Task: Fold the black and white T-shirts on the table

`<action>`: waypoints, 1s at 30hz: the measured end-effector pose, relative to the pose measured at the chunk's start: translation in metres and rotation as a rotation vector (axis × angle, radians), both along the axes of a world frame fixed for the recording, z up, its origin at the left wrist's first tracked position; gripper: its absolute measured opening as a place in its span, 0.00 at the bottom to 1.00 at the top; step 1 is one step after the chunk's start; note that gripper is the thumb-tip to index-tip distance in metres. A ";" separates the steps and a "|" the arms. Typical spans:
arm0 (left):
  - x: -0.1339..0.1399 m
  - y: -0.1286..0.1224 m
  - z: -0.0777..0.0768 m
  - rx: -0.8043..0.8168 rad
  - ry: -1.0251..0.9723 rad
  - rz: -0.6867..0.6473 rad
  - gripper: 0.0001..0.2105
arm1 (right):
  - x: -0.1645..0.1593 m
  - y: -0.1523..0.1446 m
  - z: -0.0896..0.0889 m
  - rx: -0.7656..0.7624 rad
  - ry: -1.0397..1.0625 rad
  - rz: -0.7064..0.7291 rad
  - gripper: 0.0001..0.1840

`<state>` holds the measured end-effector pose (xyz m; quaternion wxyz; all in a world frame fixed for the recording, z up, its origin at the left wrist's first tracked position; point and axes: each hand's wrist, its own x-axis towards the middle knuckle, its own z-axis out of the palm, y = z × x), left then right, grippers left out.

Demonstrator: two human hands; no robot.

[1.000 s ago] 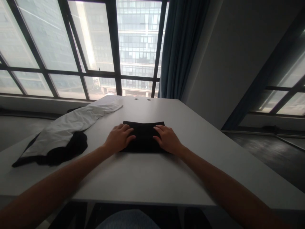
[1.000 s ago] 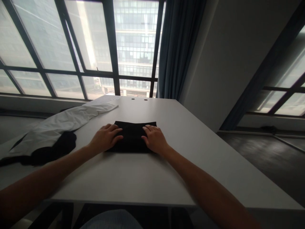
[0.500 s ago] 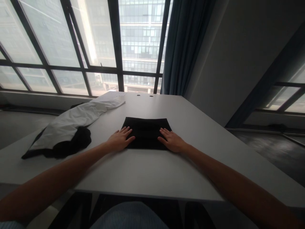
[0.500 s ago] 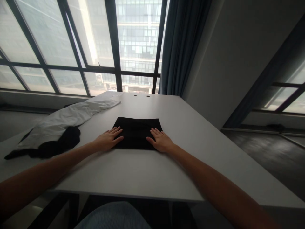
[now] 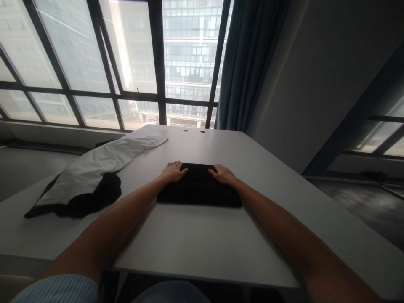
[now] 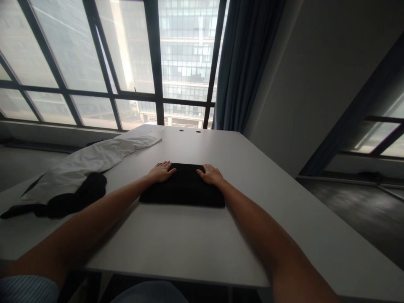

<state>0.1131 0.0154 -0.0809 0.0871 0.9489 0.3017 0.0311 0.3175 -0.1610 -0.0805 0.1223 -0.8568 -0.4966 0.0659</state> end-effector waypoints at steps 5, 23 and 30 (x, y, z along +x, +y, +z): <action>-0.014 0.015 -0.001 -0.045 -0.013 0.140 0.37 | 0.023 -0.032 -0.010 0.029 0.040 -0.116 0.37; -0.071 0.007 0.008 -0.034 -0.127 0.155 0.31 | 0.005 -0.069 0.023 0.292 0.846 -0.343 0.25; -0.074 0.001 0.013 -0.093 -0.092 0.198 0.30 | -0.016 -0.071 0.030 0.388 1.027 -0.236 0.16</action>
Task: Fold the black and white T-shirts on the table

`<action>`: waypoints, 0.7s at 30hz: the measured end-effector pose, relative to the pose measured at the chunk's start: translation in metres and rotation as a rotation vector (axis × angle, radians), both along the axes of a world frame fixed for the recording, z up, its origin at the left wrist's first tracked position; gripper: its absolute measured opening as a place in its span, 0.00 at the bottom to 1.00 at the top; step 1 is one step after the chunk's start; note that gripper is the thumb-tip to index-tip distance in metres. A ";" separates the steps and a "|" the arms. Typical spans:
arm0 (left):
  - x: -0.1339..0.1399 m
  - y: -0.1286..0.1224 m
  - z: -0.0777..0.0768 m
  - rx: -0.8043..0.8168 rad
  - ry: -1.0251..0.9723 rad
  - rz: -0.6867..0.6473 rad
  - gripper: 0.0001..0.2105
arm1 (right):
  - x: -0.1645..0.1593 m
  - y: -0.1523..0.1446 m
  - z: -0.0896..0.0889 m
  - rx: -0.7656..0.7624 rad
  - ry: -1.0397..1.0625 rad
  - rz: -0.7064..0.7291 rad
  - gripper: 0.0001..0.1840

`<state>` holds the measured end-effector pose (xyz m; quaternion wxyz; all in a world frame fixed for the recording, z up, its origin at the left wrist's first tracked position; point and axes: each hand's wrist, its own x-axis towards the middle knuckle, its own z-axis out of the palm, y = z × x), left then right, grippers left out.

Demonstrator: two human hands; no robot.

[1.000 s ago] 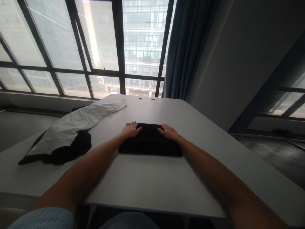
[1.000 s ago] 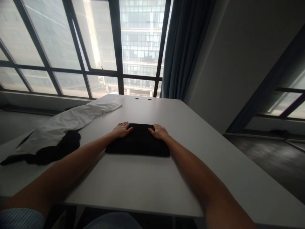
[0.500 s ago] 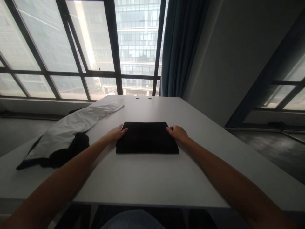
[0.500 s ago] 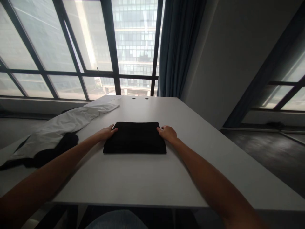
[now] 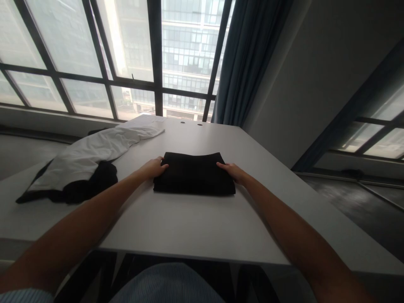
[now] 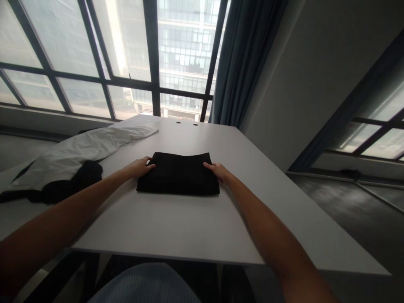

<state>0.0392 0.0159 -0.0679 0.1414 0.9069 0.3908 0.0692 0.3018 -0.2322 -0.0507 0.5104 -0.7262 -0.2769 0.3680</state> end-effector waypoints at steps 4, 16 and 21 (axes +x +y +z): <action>0.000 -0.002 -0.004 0.045 -0.015 -0.024 0.29 | -0.007 0.003 -0.002 0.031 0.072 -0.052 0.15; -0.003 -0.026 0.014 0.219 0.039 0.004 0.27 | 0.005 0.009 -0.014 0.031 0.017 -0.096 0.05; 0.005 -0.068 0.007 0.402 -0.157 -0.367 0.28 | 0.009 0.009 -0.017 0.021 0.039 -0.056 0.06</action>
